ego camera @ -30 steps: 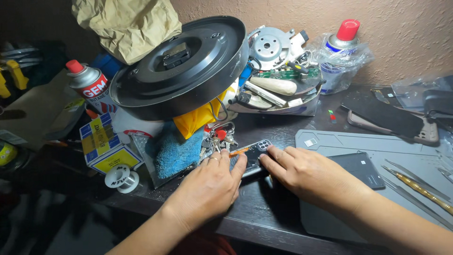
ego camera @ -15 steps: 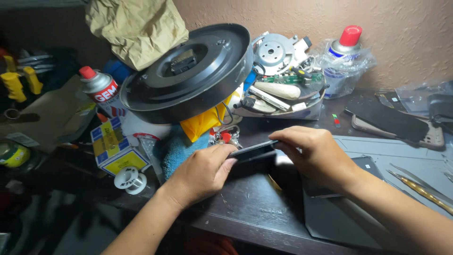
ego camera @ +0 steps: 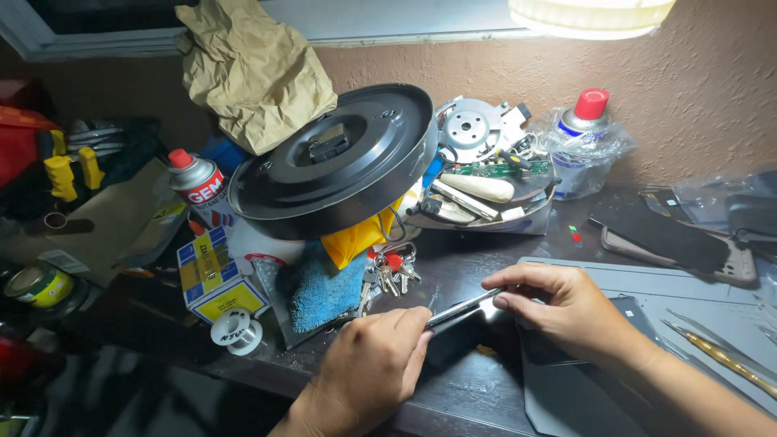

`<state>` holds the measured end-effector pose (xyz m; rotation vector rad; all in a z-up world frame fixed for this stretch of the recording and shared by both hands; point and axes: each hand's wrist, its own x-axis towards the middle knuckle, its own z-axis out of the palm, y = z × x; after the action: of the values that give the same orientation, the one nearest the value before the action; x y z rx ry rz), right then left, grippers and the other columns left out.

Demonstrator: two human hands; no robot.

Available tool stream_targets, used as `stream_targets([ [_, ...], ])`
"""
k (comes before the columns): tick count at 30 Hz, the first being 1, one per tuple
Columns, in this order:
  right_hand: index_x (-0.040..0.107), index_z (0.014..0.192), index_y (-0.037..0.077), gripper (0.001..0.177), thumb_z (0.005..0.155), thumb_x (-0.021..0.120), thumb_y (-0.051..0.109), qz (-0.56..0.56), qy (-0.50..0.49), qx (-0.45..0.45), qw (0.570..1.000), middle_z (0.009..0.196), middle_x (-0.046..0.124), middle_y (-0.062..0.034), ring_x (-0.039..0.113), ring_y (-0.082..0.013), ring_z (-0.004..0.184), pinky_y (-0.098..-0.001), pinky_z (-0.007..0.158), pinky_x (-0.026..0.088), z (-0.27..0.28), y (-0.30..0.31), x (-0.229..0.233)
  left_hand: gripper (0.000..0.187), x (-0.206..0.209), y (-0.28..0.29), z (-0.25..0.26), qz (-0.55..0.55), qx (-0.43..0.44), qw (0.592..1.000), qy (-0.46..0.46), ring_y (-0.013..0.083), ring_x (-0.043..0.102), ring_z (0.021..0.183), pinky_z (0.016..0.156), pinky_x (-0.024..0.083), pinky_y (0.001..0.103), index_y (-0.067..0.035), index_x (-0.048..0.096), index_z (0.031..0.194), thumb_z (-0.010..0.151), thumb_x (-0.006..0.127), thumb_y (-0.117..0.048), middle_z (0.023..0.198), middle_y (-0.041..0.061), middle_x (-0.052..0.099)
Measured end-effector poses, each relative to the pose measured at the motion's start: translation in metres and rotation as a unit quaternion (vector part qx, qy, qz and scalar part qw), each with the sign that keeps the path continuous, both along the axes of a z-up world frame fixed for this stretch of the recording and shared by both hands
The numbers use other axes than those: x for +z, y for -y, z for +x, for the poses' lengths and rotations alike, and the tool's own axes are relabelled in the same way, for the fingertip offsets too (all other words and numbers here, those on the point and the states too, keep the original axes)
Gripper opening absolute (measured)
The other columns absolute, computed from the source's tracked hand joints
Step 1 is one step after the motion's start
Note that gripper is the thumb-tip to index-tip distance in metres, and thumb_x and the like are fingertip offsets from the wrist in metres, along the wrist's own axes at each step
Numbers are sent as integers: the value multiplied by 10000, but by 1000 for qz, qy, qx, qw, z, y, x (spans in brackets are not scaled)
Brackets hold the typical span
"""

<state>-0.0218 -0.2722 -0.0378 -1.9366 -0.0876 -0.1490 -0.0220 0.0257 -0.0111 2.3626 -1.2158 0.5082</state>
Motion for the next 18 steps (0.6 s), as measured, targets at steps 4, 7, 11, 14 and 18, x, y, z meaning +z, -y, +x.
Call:
stream_targets([
  [4, 950, 1093, 76, 226, 883, 869, 61, 4, 25, 25, 999, 957, 907, -41, 830, -98, 868, -227, 838, 638, 0, 2, -5, 89, -1, -2, -1, 17, -6, 1000, -7, 301, 697, 721, 605, 566, 446, -79, 663, 1116, 1035, 666, -115, 882, 94, 714],
  [7, 937, 1072, 93, 219, 857, 893, 95, -15, 79, 46, 996, 971, 884, -30, 812, -94, 888, -228, 827, 634, -3, -1, -3, 62, -9, 0, -1, -12, -13, 999, 32, 292, 677, 730, 620, 542, 432, -85, 633, 1063, 1009, 663, -93, 847, 69, 675],
  [11, 941, 1050, 144, 210, 844, 902, 166, -41, 134, 64, 988, 1006, 904, -19, 771, -109, 871, -241, 790, 627, -8, -9, 3, 94, -14, 0, -1, -51, -33, 998, 15, 305, 690, 720, 650, 545, 429, -71, 659, 1103, 1015, 660, -102, 840, 85, 702],
  [14, 942, 1018, 139, 176, 857, 884, 181, -54, 157, 65, 984, 954, 910, -13, 802, -119, 921, -253, 835, 634, -9, -13, 3, 124, -10, -2, -3, -82, -22, 995, -46, 315, 716, 709, 645, 546, 437, -93, 694, 1116, 1019, 652, -159, 837, 80, 741],
  [18, 965, 985, 131, 158, 854, 889, 178, -58, 126, 36, 990, 891, 894, -6, 803, -94, 851, -235, 802, 611, -13, -17, 7, 173, -11, -1, -6, -170, 11, 974, -150, 184, 743, 655, 619, 546, 334, -163, 785, 1104, 974, 706, -245, 824, -9, 796],
])
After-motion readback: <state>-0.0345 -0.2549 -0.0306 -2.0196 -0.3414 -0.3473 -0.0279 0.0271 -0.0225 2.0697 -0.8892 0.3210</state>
